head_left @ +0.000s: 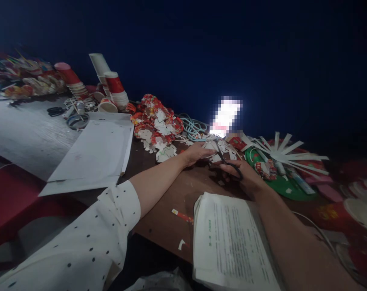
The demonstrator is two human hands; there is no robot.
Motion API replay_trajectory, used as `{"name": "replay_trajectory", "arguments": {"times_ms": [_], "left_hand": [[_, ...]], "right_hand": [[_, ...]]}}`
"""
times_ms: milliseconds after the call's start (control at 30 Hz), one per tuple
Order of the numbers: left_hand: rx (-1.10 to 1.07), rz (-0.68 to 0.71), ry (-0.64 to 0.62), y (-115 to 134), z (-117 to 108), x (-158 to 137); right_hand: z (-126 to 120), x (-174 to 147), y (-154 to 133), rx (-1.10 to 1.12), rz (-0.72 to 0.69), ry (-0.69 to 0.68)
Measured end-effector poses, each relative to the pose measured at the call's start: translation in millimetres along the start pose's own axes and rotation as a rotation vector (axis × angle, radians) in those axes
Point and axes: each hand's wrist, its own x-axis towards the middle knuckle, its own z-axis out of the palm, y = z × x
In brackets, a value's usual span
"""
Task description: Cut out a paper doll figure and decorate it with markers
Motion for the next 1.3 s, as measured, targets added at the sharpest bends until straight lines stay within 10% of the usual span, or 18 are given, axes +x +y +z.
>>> {"name": "replay_trajectory", "arguments": {"times_ms": [1300], "left_hand": [[0.105, -0.091, -0.047, 9.8, 0.7, -8.7]], "right_hand": [[-0.3, -1.9, -2.1, -0.17, -0.047, 0.035]]}}
